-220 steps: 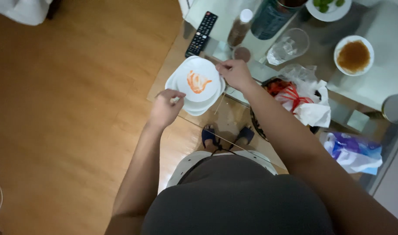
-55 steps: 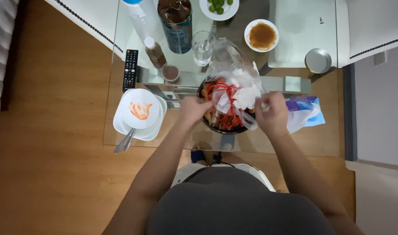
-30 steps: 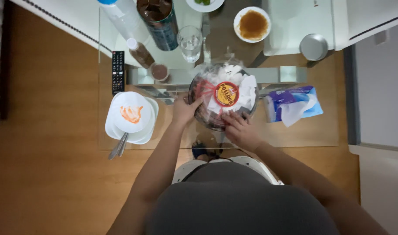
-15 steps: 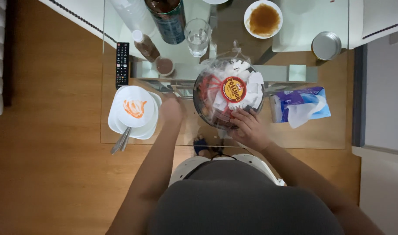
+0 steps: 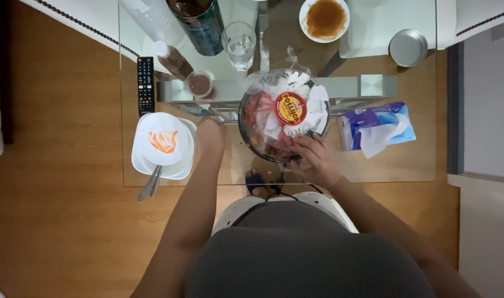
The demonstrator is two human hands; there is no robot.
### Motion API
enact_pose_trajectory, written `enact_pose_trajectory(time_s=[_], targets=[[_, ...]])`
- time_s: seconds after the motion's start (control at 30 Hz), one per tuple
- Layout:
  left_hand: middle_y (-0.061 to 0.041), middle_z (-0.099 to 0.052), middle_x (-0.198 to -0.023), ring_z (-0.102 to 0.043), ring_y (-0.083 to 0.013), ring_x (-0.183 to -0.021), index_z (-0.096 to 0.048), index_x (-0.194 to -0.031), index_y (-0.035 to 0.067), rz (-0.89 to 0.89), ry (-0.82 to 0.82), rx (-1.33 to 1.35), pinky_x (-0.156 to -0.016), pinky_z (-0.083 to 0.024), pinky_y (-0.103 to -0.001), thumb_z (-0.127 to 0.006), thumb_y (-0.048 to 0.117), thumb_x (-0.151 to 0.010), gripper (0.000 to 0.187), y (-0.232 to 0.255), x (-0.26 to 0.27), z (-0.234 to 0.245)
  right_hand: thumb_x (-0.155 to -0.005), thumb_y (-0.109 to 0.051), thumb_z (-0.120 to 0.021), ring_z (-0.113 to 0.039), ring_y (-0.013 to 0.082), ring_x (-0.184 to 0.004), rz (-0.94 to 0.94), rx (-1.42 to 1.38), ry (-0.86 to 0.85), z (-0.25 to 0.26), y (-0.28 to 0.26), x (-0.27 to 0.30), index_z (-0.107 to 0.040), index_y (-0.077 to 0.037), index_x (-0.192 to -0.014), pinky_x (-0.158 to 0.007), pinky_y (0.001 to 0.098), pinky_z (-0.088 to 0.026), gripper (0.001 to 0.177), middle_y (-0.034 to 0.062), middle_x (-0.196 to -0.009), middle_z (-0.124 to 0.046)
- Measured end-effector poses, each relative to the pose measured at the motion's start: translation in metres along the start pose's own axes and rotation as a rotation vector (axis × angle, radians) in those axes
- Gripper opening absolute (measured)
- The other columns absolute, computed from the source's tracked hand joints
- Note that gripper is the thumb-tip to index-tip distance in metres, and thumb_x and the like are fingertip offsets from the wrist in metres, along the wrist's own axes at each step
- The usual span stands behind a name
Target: Clean up food items and containers from a glass dining table.
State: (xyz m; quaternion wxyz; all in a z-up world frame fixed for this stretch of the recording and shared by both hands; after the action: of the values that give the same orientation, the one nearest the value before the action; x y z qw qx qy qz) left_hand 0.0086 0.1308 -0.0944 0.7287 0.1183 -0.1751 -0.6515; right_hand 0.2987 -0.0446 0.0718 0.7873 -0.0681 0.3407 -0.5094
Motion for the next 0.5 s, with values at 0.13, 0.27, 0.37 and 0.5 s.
enact_pose_trajectory(time_s=[0.13, 0.27, 0.37, 0.5], targets=[[-0.023, -0.073, -0.084, -0.073, -0.0405, -0.081, -0.078, -0.092, -0.002, -0.079, -0.079, 0.169, -0.075, -0.056, -0.048, -0.072, 0.030, -0.088, 0.032, 0.049, 0.011, 0.028, -0.074, -0.017, -0.088, -0.061, 0.0292, -0.130, 0.001, -0.029, -0.057, 0.008, 0.001, -0.007, -0.065, -0.009, -0.117, -0.113, 0.0515, -0.042, 0.049, 0.0116, -0.129, -0.066], [-0.015, -0.075, -0.078, -0.076, -0.0302, -0.073, -0.076, -0.091, -0.004, -0.096, -0.063, 0.574, -0.069, -0.057, -0.039, -0.073, 0.025, -0.087, 0.030, 0.067, 0.020, 0.013, -0.074, -0.013, -0.086, -0.061, 0.0298, -0.129, -0.053, -0.088, -0.013, 0.013, 0.007, -0.006, -0.061, -0.009, -0.114, -0.115, 0.0525, -0.042, 0.047, 0.0117, -0.129, -0.065], [-0.014, -0.072, -0.076, -0.065, -0.0231, -0.064, -0.076, -0.096, -0.003, 0.088, -0.399, 0.951, -0.060, -0.051, -0.036, -0.071, 0.023, -0.097, 0.027, 0.061, 0.023, -0.041, -0.075, -0.007, -0.083, -0.062, 0.0299, -0.129, -0.082, -0.168, 0.083, 0.030, 0.009, -0.010, -0.059, -0.007, -0.118, -0.115, 0.0515, -0.045, 0.049, 0.0139, -0.130, -0.065], [-0.008, -0.069, -0.085, -0.066, -0.0146, -0.067, -0.066, -0.103, -0.001, 0.379, -0.722, 1.377, -0.059, -0.053, -0.031, -0.072, 0.025, -0.103, 0.027, 0.116, 0.057, -0.041, -0.078, -0.005, -0.081, -0.060, 0.0347, -0.133, -0.207, -0.358, 0.085, 0.039, 0.024, -0.008, -0.055, -0.004, -0.121, -0.109, 0.0441, -0.052, 0.050, 0.0189, -0.135, -0.061]])
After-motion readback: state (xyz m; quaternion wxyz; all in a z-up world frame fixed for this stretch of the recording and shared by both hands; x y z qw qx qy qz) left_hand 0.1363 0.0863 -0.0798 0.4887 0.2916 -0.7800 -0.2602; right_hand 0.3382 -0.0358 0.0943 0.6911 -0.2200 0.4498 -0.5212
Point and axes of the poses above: each hand's wrist, its own x-axis away from the middle knuckle, its own z-axis out of the back of the hand, y = z × x, the point moved 9 cm from there along -x, towards the middle knuckle
